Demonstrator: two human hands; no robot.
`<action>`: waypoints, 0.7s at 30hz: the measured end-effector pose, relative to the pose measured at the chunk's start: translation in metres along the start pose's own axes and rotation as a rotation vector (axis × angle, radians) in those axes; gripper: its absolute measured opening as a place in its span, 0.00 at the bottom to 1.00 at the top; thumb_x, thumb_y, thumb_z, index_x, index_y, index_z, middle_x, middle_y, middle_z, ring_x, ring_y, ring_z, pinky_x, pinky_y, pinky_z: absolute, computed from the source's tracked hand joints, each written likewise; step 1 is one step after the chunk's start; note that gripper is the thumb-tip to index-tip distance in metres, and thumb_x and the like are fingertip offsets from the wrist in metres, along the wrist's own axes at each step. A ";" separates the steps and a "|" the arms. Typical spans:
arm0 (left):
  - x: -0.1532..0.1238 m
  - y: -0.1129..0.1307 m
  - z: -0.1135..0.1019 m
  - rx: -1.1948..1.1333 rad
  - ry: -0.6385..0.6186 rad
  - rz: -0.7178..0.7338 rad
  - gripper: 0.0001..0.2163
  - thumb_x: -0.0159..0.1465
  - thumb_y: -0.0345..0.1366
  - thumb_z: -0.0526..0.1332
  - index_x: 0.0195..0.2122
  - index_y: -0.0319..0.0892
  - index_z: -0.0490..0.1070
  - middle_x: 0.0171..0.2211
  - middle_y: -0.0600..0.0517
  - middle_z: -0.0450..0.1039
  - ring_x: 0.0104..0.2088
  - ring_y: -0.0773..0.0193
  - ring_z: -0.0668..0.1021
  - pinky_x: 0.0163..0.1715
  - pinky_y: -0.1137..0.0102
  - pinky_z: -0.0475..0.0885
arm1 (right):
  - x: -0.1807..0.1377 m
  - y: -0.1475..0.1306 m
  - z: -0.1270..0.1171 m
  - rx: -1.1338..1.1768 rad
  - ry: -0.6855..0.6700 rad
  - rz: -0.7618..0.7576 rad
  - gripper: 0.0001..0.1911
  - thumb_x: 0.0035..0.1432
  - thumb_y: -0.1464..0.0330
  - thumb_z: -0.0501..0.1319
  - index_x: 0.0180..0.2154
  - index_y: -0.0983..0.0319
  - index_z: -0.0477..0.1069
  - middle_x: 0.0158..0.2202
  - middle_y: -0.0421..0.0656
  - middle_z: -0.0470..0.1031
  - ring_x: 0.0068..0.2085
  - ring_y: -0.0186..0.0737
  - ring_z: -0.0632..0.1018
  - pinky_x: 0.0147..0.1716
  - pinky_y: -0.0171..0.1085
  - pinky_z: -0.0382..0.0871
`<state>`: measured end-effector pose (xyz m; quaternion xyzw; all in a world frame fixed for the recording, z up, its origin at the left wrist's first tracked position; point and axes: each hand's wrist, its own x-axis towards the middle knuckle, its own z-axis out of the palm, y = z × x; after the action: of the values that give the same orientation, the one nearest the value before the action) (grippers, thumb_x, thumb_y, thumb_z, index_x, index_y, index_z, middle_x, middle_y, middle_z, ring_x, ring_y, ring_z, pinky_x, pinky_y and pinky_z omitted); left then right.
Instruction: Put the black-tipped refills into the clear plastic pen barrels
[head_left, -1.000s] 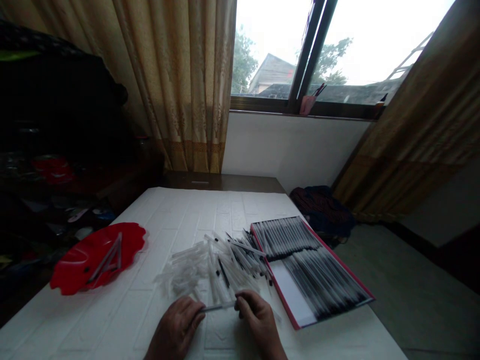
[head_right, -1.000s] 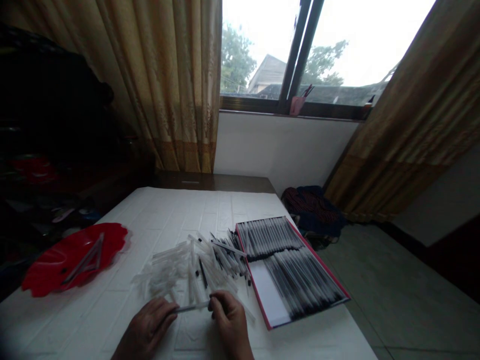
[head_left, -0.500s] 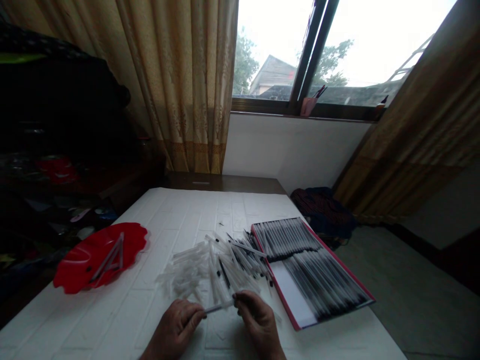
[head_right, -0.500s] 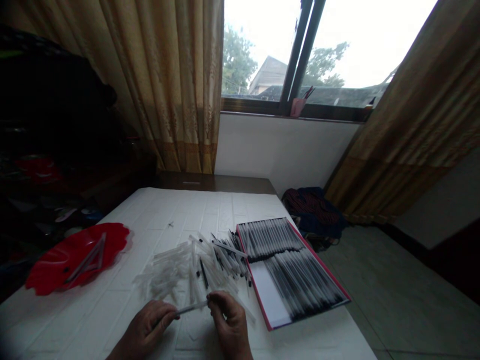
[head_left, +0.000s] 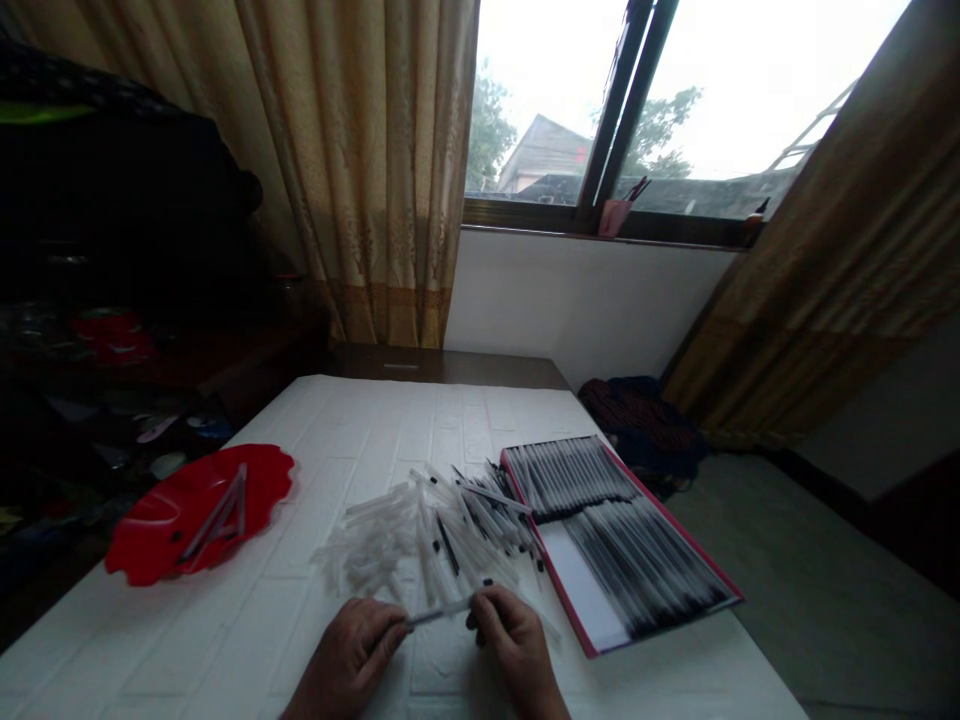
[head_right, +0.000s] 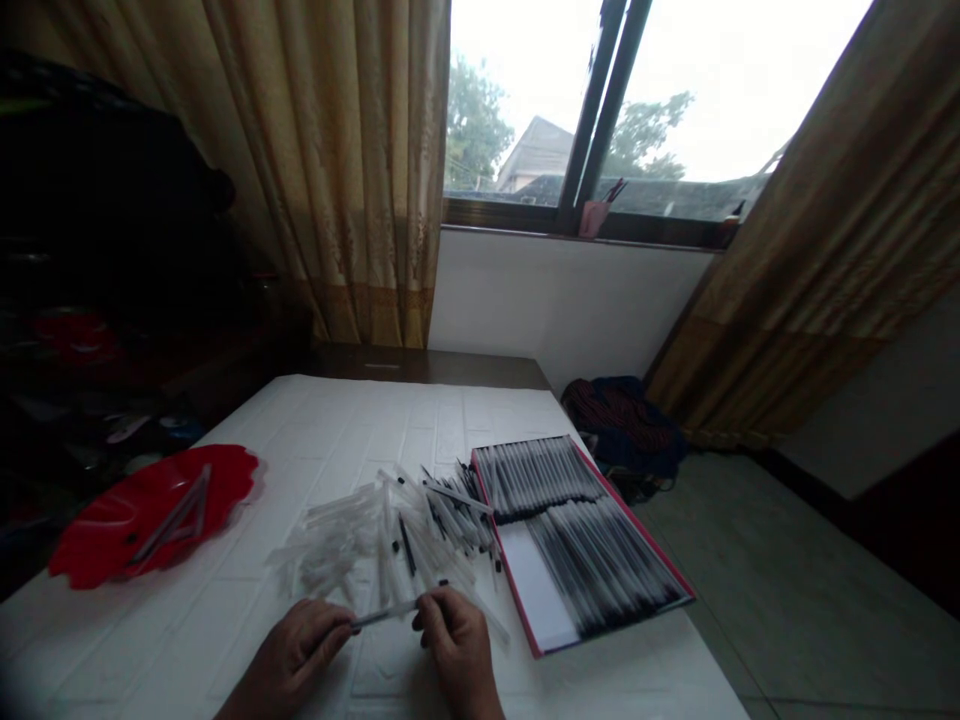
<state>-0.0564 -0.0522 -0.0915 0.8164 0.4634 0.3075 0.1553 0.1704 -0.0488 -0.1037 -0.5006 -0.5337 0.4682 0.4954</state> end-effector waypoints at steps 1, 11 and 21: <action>0.000 0.000 0.000 -0.002 0.007 -0.008 0.11 0.66 0.44 0.53 0.35 0.49 0.73 0.29 0.56 0.77 0.30 0.66 0.78 0.32 0.74 0.71 | 0.000 0.001 -0.001 0.012 -0.007 -0.010 0.19 0.57 0.54 0.59 0.26 0.63 0.74 0.22 0.41 0.74 0.23 0.34 0.72 0.24 0.31 0.66; 0.002 0.001 -0.002 -0.034 0.023 -0.072 0.13 0.66 0.46 0.52 0.32 0.48 0.72 0.27 0.55 0.76 0.29 0.66 0.78 0.30 0.75 0.72 | 0.001 0.005 -0.003 0.195 0.005 -0.053 0.17 0.50 0.55 0.65 0.38 0.58 0.79 0.30 0.44 0.78 0.29 0.39 0.77 0.30 0.37 0.72; -0.001 -0.002 0.001 -0.026 0.028 -0.075 0.11 0.65 0.44 0.54 0.34 0.49 0.73 0.29 0.55 0.77 0.30 0.66 0.78 0.31 0.74 0.72 | 0.003 0.001 0.003 0.092 0.037 0.042 0.19 0.55 0.53 0.60 0.26 0.63 0.72 0.20 0.40 0.73 0.20 0.32 0.71 0.21 0.30 0.65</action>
<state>-0.0573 -0.0517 -0.0937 0.7920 0.4918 0.3187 0.1711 0.1675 -0.0460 -0.1049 -0.4968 -0.4917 0.4934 0.5177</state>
